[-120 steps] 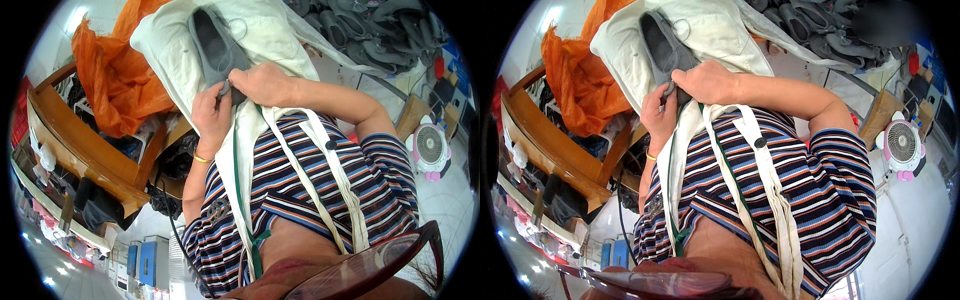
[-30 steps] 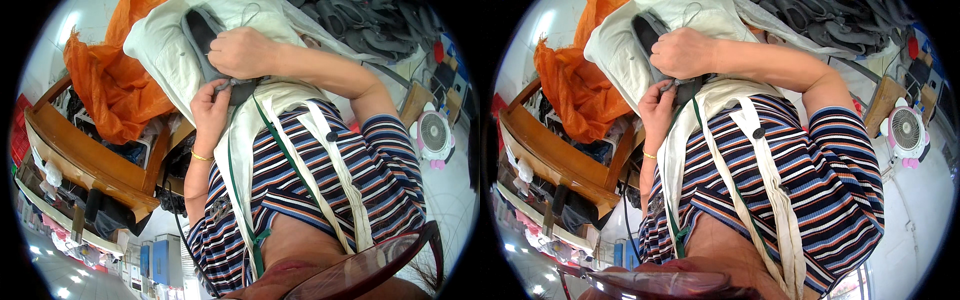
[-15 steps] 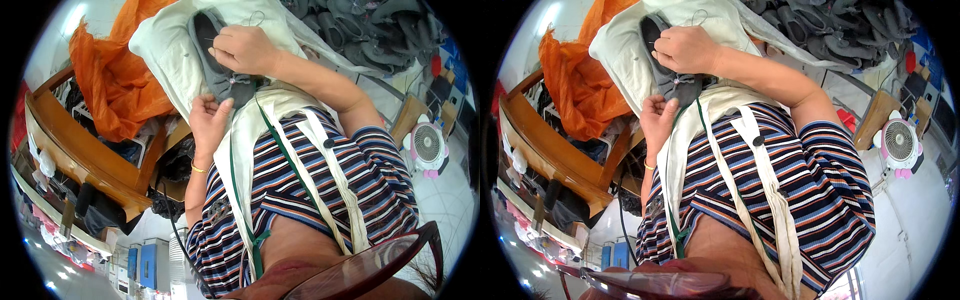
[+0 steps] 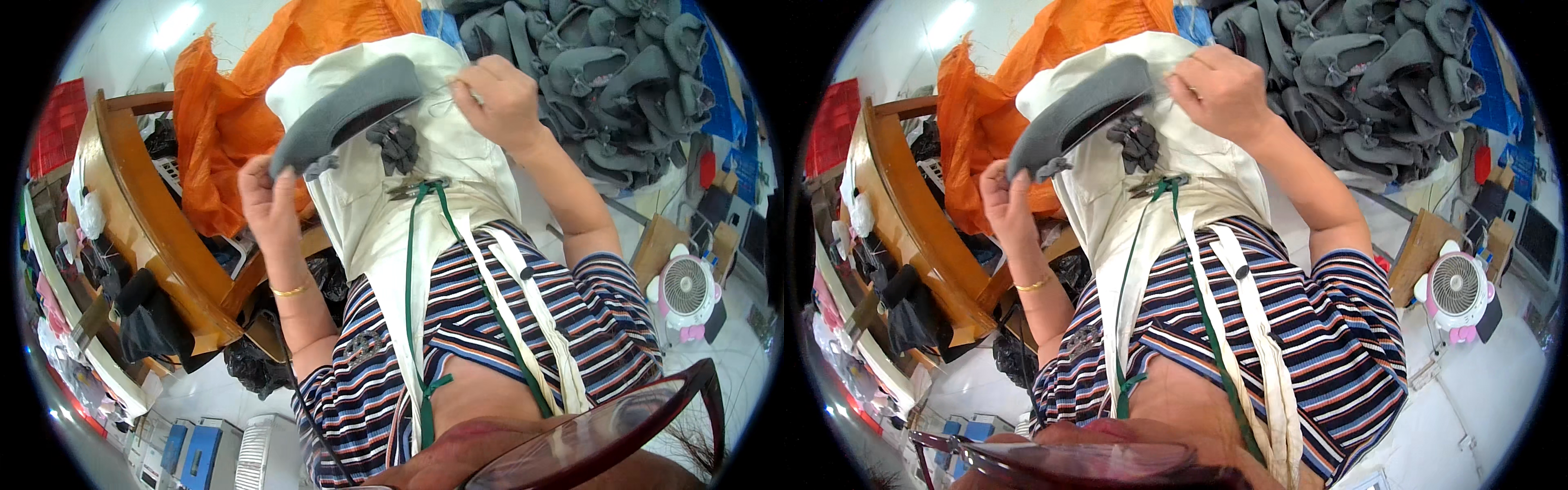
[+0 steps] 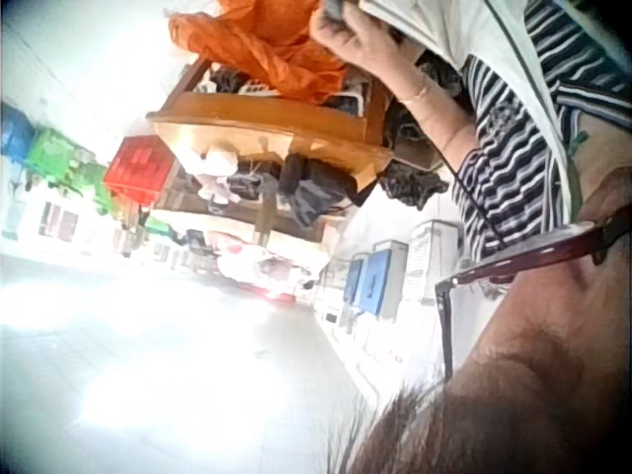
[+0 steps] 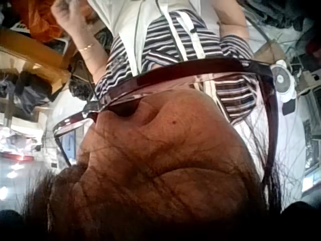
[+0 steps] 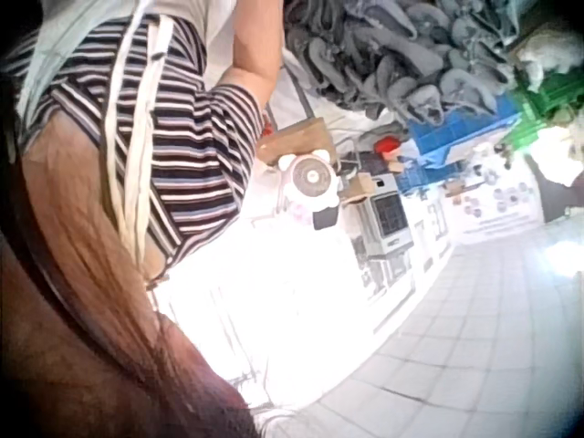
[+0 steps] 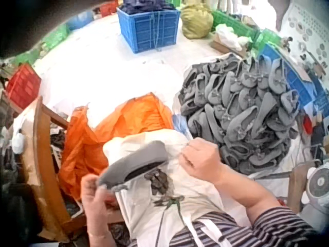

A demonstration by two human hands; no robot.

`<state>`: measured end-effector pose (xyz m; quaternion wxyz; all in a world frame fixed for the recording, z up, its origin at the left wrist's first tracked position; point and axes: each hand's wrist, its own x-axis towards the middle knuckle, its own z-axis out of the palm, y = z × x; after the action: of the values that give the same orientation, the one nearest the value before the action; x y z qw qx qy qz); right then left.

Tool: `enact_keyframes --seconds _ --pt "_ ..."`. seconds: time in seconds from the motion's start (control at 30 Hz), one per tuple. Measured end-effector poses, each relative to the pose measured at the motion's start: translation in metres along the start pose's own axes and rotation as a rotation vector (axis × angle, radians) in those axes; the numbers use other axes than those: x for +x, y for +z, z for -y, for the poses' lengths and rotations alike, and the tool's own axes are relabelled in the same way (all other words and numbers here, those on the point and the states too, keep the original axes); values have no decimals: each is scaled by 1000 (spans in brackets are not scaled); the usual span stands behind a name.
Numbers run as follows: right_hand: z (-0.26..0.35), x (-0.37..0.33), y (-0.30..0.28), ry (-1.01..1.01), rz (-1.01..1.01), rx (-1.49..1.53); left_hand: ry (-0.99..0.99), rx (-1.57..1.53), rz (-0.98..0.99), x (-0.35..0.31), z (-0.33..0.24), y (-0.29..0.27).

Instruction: The person is sitting on the floor in a workshop, sewing grey slip-on shoes by hand. They use a needle and thread to stitch the edges of the shoes, occasionally picking up new shoes from a large pile nearby. The person works on one shoe at a time, manipulating the fabric and thread with both hands.

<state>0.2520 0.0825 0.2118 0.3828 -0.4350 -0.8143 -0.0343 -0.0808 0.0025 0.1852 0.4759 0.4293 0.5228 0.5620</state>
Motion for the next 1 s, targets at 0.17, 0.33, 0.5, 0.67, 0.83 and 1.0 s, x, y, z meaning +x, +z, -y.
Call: enact_keyframes --seconds 0.17,0.33,0.5,0.67,0.83,1.0 --pt "-8 -7 -23 138 153 51 -88 118 24 58 -43 -15" --pt "-16 -46 10 190 479 125 -177 507 237 89 27 -6" --pt "-6 -25 16 327 530 231 187 707 -162 74 22 8" --pt "35 20 57 401 463 594 34 705 66 38 -5 12" --pt "73 41 97 255 470 757 94 842 132 24 -11 25" --pt "78 13 91 64 471 646 261 917 139 8 -9 32"
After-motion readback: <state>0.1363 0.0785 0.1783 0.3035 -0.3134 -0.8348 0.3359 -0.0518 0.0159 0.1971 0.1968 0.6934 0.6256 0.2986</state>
